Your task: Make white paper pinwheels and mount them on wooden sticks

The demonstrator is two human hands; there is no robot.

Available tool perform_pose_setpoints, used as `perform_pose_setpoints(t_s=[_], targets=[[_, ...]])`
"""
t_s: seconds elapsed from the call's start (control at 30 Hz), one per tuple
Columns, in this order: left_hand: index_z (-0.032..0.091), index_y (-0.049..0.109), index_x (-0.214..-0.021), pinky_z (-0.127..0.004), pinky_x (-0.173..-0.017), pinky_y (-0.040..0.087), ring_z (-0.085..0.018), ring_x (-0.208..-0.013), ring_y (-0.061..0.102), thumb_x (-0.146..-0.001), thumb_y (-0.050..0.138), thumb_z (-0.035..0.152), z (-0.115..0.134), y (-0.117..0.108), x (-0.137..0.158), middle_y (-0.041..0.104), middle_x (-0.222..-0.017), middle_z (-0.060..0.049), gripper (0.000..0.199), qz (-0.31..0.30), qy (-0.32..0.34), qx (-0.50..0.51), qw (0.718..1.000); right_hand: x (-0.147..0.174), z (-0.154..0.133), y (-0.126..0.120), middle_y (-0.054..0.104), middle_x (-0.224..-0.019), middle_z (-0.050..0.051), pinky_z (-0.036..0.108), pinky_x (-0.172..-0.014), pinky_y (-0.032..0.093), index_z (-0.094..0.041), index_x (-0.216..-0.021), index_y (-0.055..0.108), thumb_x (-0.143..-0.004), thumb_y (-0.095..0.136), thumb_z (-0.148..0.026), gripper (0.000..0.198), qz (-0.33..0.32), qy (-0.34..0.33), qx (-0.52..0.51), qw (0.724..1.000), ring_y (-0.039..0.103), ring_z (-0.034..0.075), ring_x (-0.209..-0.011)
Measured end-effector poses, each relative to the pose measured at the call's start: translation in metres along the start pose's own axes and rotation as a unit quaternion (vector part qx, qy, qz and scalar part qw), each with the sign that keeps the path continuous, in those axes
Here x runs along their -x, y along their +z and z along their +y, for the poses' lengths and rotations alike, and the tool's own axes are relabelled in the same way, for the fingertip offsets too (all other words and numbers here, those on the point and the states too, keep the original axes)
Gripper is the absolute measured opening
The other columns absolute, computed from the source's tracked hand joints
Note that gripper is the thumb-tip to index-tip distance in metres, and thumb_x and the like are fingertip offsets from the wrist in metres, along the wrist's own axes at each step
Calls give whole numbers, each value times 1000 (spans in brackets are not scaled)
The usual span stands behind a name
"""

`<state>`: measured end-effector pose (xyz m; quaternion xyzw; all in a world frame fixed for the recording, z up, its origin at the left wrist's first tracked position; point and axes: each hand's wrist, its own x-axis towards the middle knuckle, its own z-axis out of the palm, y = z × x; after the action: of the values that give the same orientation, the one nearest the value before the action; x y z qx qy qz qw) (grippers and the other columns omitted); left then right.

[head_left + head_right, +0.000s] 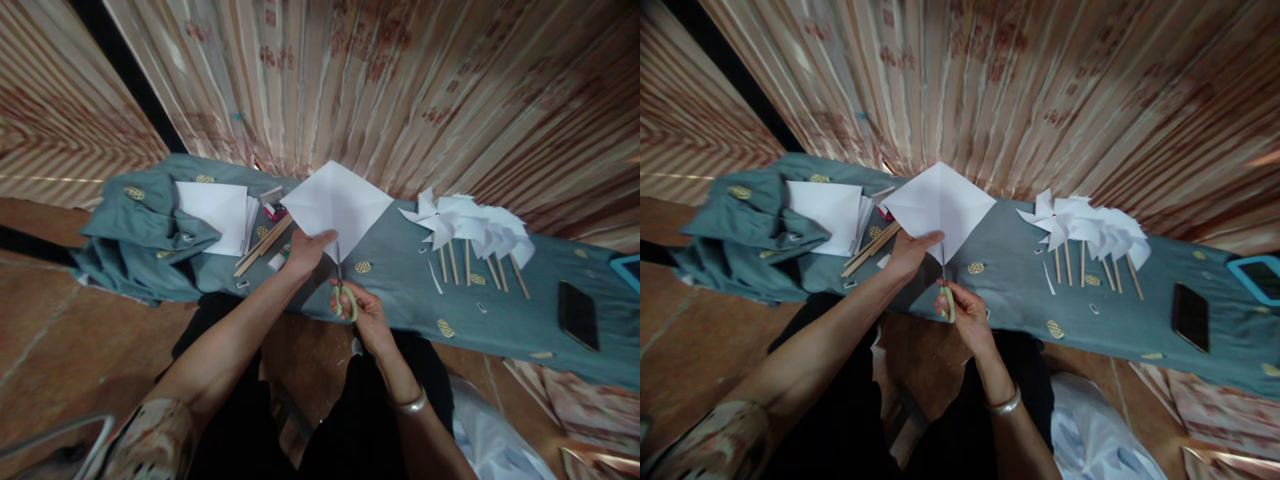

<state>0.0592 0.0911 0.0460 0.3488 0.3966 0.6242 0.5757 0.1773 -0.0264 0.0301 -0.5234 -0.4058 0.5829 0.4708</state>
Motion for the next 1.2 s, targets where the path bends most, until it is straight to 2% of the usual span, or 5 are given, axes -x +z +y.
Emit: perform_pose_setpoints(t_s=[0.23, 0.37, 0.73, 1.0, 1.2], targets=[[15, 70, -90, -39, -86, 54, -25, -86, 69, -54, 81, 21, -3, -1, 0, 74, -83, -5, 38, -1, -17, -15, 1000, -1, 1, 1, 68, -67, 1, 25, -51, 47, -24, -100, 78, -67, 79, -57, 46, 6, 2, -2, 1000, 56, 12, -56], [15, 70, -79, -38, -84, 54, -24, -83, 68, -53, 82, 24, -4, -1, 0, 74, -82, -5, 30, -1, -16, -14, 1000, -1, 2, 1, 67, -66, 0, 24, -51, 47, -24, -100, 78, -67, 80, -55, 44, 7, 4, -3, 1000, 56, 11, -55], [15, 69, -71, -34, -78, 51, -22, -75, 66, -55, 76, 22, 1, -3, -1, 71, -73, -2, 19, -13, -42, -4, 999, -1, -3, 2, 65, -62, -2, 24, -51, 46, -24, -91, 79, -59, 86, -53, 44, 31, 23, -44, 998, 53, 9, -53], [14, 66, -66, -30, -71, 49, -16, -66, 61, -56, 73, 20, 0, -2, 3, 67, -65, 0, 14, -18, -44, -68, 997, -1, 0, -2, 68, -67, 1, 23, -51, 47, -23, -97, 77, -66, 80, -59, 47, 28, -2, -14, 1000, 57, 10, -56], [13, 67, -68, -29, -68, 48, -16, -65, 61, -55, 73, 19, 0, 0, 7, 68, -67, -1, 16, -26, -68, -51, 996, -2, 0, -4, 69, -67, 1, 24, -53, 48, -23, -99, 77, -69, 77, -60, 48, 25, -13, 5, 1000, 58, 11, -56]])
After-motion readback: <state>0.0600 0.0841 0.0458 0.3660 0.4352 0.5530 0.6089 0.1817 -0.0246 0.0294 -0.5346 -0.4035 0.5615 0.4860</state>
